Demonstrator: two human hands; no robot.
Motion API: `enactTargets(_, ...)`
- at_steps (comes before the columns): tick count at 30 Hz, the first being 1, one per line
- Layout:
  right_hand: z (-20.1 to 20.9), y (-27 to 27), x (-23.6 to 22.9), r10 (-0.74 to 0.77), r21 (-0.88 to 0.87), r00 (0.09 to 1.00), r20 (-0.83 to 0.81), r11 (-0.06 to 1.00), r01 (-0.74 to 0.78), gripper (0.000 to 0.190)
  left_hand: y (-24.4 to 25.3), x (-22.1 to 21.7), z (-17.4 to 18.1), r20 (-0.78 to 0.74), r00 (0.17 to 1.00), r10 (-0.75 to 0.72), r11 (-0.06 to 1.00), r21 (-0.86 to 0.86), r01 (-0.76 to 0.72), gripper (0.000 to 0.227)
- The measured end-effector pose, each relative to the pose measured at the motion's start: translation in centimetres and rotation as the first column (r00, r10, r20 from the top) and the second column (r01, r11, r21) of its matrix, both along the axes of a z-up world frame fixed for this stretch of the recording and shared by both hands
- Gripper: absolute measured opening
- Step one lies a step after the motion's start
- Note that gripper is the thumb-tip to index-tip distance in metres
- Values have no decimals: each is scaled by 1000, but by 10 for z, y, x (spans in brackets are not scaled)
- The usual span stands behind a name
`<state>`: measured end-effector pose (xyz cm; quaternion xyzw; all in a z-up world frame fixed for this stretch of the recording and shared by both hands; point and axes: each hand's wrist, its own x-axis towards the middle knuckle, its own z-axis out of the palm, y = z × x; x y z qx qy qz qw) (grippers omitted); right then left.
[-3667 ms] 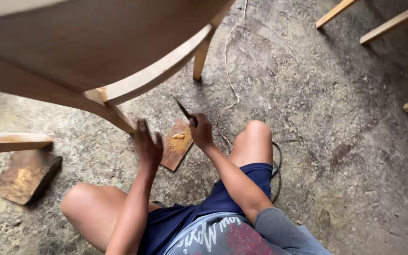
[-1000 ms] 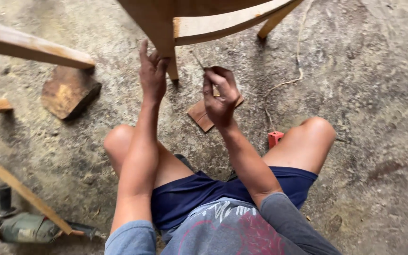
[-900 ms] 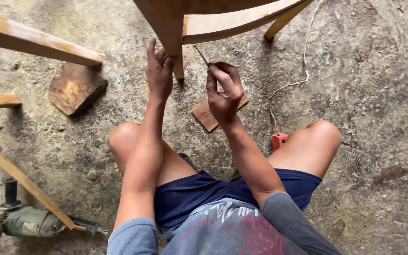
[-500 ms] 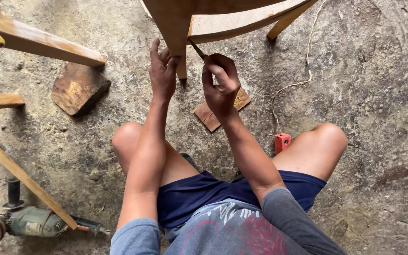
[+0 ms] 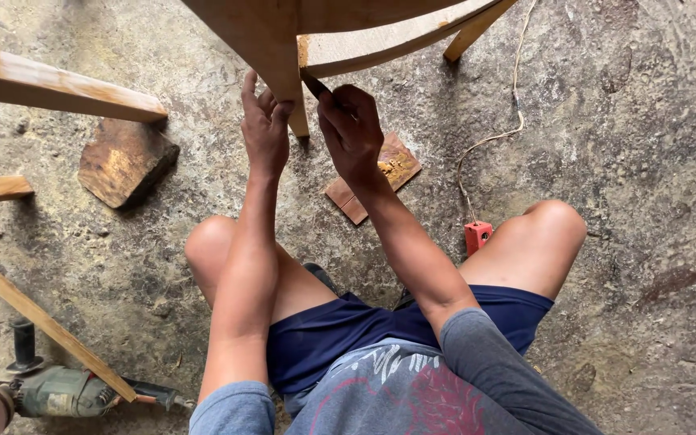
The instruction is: The person scrapes excess wood filler from various joints and surfaces of wooden chairs using a scraper and then moves the chairs to a different location.
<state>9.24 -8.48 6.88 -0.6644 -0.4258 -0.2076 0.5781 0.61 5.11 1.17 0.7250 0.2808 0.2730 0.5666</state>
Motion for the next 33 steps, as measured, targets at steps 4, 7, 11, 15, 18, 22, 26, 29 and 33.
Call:
enactTargets(4,1,-16,-8,-47,15,999,-12,999,47,32,-1,-1,-4,31,999,9,1000,19,-10,76)
enactTargets(7,-1,-11,-10,-38,35,998,-50,999,39,32,0,0,-8,51,999,-2,1000,-6,2,78)
enactTargets(11,-1,-6,-13,-9,-32,997,-79,999,6,33,1,-1,-6,7,1000,3,1000,4,-3,82)
enactTargets(15,2,-15,-13,-29,47,998,-64,998,32,35,1,0,-7,8,1000,7,1000,16,-7,80)
enactTargets(18,5,-11,-8,-38,57,999,-27,998,39,38,1,0,-7,26,1000,-3,1000,-15,3,79)
enactTargets(22,7,-6,-4,22,38,998,-56,999,-20,38,0,0,-3,7,1000,14,1000,5,-14,78)
enactTargets(26,-5,-1,-2,13,-3,998,-54,1000,-13,33,-2,0,-4,51,999,-1,999,-38,3,79)
enactTargets(29,-12,4,-3,1,12,998,-67,1000,0,32,-1,0,-4,31,1000,6,999,-37,-5,79)
enactTargets(33,-9,-2,-3,2,53,998,-64,999,2,32,-1,0,-4,60,998,-1,1000,-12,2,77)
